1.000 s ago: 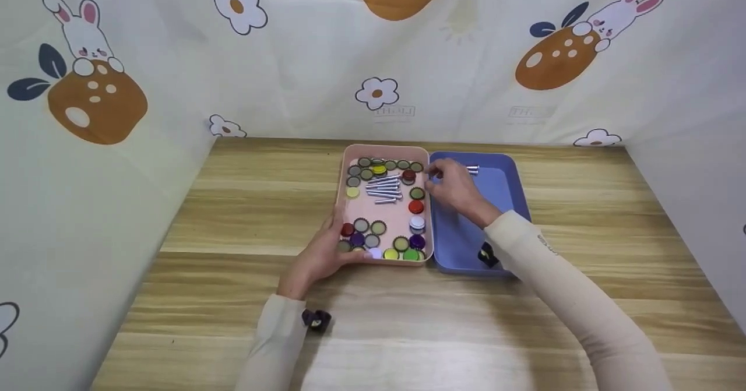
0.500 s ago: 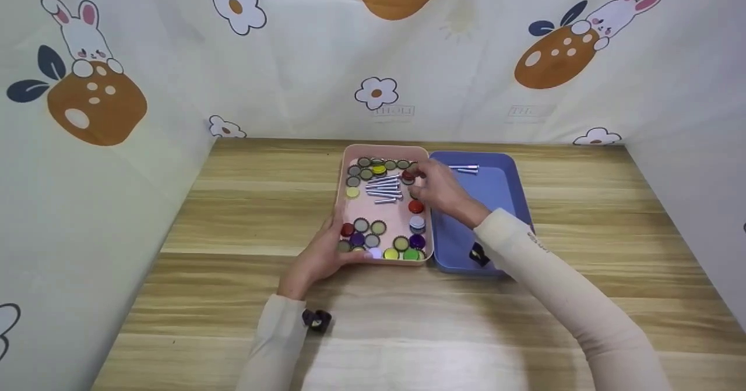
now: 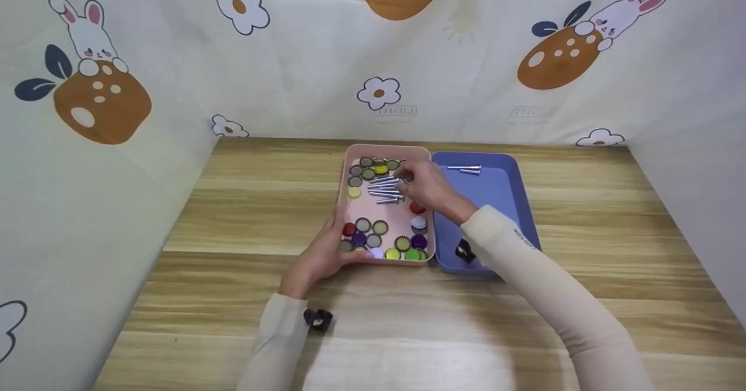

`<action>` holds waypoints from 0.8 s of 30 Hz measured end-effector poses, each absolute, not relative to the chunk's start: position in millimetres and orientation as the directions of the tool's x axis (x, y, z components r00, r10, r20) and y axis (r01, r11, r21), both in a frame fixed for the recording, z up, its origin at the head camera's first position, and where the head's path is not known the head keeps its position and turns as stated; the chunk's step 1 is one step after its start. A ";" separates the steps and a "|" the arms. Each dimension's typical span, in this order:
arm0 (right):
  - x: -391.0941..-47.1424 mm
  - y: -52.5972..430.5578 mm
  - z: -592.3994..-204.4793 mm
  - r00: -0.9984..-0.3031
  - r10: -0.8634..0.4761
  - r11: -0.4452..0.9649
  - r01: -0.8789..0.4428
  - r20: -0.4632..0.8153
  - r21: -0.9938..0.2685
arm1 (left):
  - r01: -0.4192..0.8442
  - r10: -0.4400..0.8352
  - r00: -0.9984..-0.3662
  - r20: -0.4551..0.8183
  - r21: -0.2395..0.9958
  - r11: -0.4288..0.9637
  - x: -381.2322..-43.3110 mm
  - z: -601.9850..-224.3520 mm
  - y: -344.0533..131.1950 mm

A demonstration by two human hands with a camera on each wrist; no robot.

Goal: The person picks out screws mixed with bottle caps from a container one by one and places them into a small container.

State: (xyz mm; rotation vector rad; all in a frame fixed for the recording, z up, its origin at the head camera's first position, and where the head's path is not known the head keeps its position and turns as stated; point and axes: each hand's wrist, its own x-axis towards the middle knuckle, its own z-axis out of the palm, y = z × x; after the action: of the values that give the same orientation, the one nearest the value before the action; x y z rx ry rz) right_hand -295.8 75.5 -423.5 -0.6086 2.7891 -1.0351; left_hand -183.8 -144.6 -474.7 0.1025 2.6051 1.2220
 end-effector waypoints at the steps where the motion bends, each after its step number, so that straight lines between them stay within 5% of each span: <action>1: -295.9 74.3 -424.0 -0.911 -0.412 0.683 -0.335 0.036 -0.649 | -0.039 0.176 -0.964 -0.198 0.765 0.643 -184.0 -474.6 -144.5; 11: -298.0 64.3 -430.7 -0.893 -0.450 0.696 -0.375 0.036 -0.613 | -0.024 0.183 -0.966 -0.182 0.771 0.636 -184.9 -474.7 -144.0; 24: -302.2 57.5 -428.2 -0.887 -0.439 0.764 -0.285 -0.142 -0.578 | -0.065 0.171 -0.960 -0.222 0.768 0.637 -184.8 -473.5 -143.1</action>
State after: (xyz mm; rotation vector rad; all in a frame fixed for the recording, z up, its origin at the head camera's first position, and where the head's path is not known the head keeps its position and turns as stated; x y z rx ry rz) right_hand -302.2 57.5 -428.2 -0.5642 2.6921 -0.8186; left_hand -184.8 -143.1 -473.5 0.0862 2.5850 1.2289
